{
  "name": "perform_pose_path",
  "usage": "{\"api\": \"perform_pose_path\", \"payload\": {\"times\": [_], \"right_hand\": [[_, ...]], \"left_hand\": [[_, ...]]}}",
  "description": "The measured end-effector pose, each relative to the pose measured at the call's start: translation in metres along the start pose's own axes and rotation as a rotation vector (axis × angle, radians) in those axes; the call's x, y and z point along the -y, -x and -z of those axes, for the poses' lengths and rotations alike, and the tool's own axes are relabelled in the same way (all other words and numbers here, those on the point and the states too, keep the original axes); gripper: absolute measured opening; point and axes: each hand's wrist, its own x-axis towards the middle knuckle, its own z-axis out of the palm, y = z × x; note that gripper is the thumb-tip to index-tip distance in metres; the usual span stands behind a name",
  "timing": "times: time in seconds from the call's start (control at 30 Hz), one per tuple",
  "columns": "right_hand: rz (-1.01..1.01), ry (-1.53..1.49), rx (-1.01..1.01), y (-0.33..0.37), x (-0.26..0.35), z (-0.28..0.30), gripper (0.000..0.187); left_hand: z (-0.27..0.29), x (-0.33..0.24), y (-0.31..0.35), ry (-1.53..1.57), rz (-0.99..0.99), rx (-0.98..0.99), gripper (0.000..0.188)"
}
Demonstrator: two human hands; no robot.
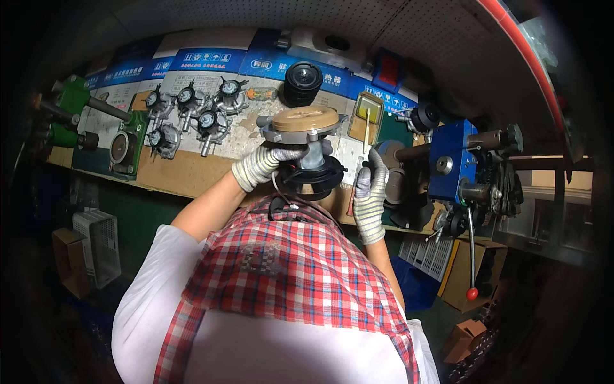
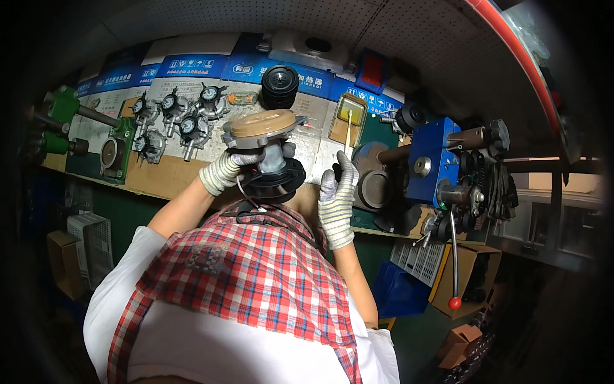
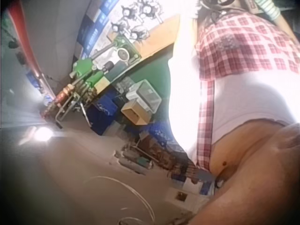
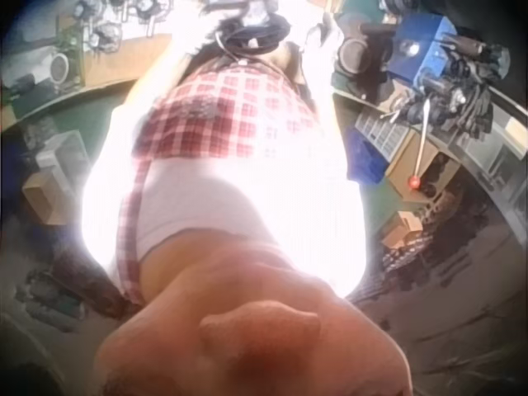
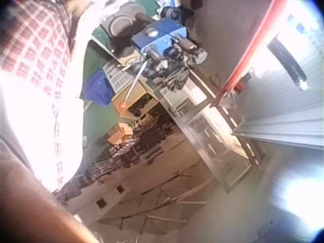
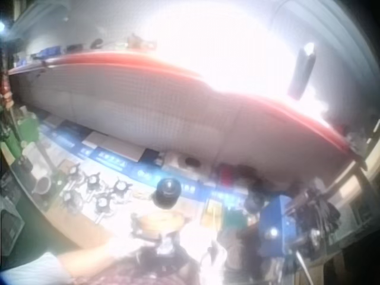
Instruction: The person repeatedly picks up small mechanical components from a workbench, places them into a blue press machine, and operates the lever to press-fit a circular disc onto each part. The person then removes the assembled unit and places it on the bench, repeating the process for multiple items.
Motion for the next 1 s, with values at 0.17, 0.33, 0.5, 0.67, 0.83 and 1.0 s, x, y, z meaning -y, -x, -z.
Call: {"api": "perform_pose_path", "payload": {"times": [0.17,0.33,0.5,0.67,0.83,1.0], "right_hand": [[0.085,0.066,0.060,0.004,0.030,0.005,0.057],[0.214,0.094,0.103,0.012,0.033,0.006,0.059],[0.292,0.169,0.136,0.016,0.049,-0.004,0.077],[-0.008,-0.155,0.059,-0.003,0.053,-0.029,0.082],[-0.058,-0.137,0.075,-0.019,0.040,-0.037,0.058],[-0.475,-0.858,0.099,-0.029,0.014,-0.025,0.027]], "left_hand": [[0.006,0.006,-0.002,-0.008,-0.005,-0.006,0.067],[0.001,0.001,0.001,-0.063,-0.011,-0.038,0.068],[-0.004,0.008,-0.008,-0.061,-0.043,-0.062,0.061],[-0.013,0.037,-0.028,-0.415,-0.087,-0.409,0.039],[-0.043,0.020,-0.019,-1.101,0.179,-0.565,0.062],[-0.028,0.034,-0.006,-1.519,-0.137,-0.319,0.062]]}}
